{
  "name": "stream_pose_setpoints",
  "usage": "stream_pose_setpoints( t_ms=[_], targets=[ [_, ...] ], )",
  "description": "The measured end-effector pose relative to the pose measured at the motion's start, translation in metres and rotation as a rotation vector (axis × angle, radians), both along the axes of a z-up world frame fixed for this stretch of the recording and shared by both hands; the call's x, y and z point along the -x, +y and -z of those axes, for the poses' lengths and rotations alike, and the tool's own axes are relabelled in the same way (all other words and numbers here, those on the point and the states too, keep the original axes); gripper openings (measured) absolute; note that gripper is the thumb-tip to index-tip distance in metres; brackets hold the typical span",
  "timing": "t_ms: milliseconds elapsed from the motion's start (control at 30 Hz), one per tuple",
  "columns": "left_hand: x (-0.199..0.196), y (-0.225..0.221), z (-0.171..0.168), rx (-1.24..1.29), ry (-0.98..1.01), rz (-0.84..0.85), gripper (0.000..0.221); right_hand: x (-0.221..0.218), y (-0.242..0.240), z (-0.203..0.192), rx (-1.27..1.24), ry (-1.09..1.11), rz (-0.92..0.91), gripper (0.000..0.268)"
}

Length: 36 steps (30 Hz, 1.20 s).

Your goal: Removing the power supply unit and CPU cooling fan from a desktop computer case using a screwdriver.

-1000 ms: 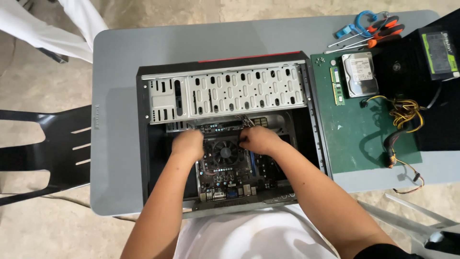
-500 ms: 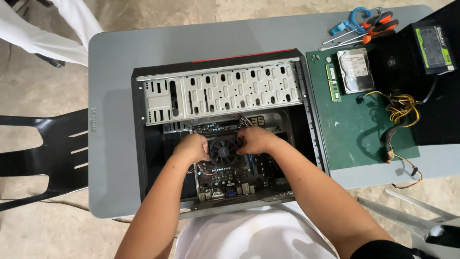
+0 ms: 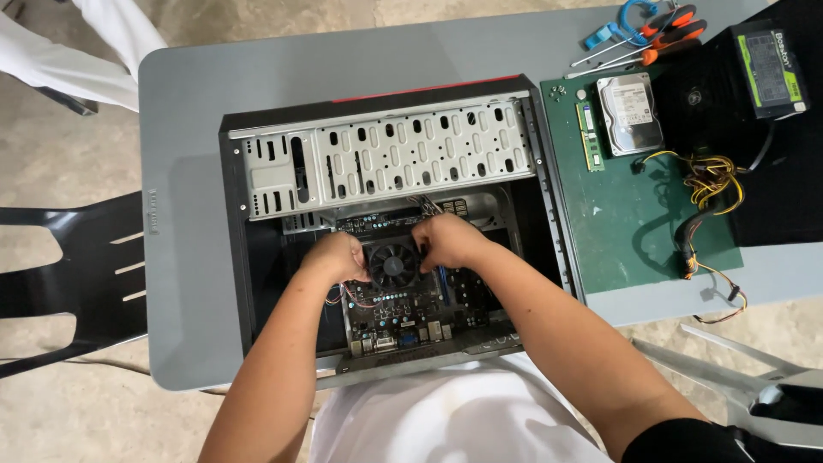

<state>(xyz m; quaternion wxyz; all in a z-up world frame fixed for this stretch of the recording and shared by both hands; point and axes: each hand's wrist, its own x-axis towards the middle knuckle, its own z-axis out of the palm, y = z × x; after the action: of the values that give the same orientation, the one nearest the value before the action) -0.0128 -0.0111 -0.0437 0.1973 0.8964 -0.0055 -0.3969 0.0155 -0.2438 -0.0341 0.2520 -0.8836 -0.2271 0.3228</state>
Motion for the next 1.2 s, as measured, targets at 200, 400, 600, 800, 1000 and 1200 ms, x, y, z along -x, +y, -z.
stream_pose_setpoints(
  t_ms=[200,400,600,800,1000,1200],
  targets=[
    [-0.002,0.001,0.002,0.008,0.031,0.007,0.019,0.017,0.013,-0.019,0.028,-0.229,-0.252,0.018],
    [-0.003,0.002,-0.011,0.033,0.042,0.025,0.022,0.007,-0.001,-0.006,0.151,-0.038,-0.171,0.03],
    [-0.002,0.001,-0.013,-0.001,-0.006,0.054,0.023,0.006,0.004,-0.02,0.261,-0.056,-0.22,0.028],
    [-0.001,0.001,-0.015,-0.053,-0.042,0.078,0.026,0.008,0.002,-0.007,0.25,-0.215,-0.266,0.024],
    [0.0,-0.001,-0.026,-0.05,-0.064,0.068,0.022,0.008,0.0,0.01,0.242,-0.302,-0.27,0.021],
    [-0.001,-0.003,-0.032,-0.034,-0.047,0.044,0.021,0.007,-0.003,0.006,0.185,-0.283,-0.237,0.023]
  ],
)
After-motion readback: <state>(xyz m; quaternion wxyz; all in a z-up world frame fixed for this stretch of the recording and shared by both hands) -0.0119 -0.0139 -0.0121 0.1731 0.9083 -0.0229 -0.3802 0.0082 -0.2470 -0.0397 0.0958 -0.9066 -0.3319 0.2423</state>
